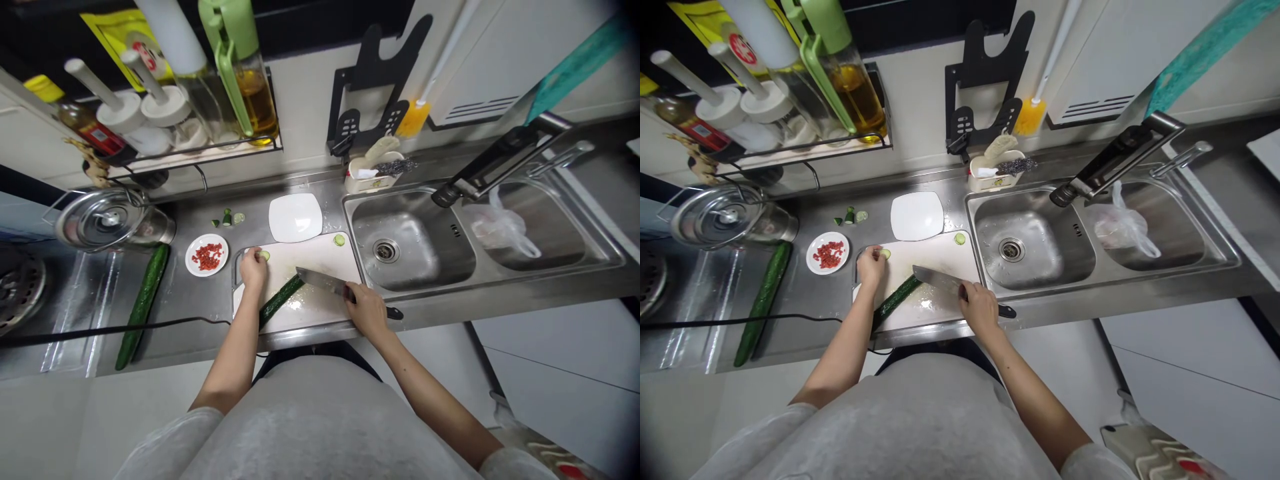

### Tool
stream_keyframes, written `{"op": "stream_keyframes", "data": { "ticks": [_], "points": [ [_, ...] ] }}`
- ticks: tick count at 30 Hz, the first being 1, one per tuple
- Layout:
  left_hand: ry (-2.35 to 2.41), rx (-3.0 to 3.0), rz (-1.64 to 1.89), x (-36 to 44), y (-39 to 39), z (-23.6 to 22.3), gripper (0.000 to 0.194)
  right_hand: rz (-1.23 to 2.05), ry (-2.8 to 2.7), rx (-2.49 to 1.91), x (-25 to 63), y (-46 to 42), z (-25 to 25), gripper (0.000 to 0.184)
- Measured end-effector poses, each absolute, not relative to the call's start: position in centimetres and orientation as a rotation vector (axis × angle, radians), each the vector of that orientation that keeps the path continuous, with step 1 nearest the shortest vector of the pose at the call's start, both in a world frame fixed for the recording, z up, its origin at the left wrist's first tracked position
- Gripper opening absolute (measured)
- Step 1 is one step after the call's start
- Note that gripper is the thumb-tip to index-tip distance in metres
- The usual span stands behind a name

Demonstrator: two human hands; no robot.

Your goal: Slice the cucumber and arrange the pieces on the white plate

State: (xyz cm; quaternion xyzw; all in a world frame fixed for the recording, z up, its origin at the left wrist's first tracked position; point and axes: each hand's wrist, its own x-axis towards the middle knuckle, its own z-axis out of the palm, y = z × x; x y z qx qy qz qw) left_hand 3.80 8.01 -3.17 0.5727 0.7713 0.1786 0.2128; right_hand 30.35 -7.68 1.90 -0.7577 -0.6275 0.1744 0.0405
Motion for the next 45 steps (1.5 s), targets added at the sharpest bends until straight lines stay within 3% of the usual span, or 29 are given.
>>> {"op": "stream_keyframes", "data": {
  "ticks": [10, 18, 45],
  "points": [
    [2.095, 1.714, 0.706, 4.3, 6.4, -2.5, 0.021, 0.789, -1.864, -2.330, 30.1, -7.3, 2.0, 0.024],
    [1.357, 2.179, 0.601, 5.5, -0.6, -1.8, 0.028, 1.004, -1.962, -2.376, 28.1, -6.4, 3.5, 0.032],
    [1.325, 2.179, 0.555, 5.5, -1.4, -3.7, 0.036, 1.138, -2.193, -2.324, 23.0, -7.1, 5.1, 0.031]
  ]
}}
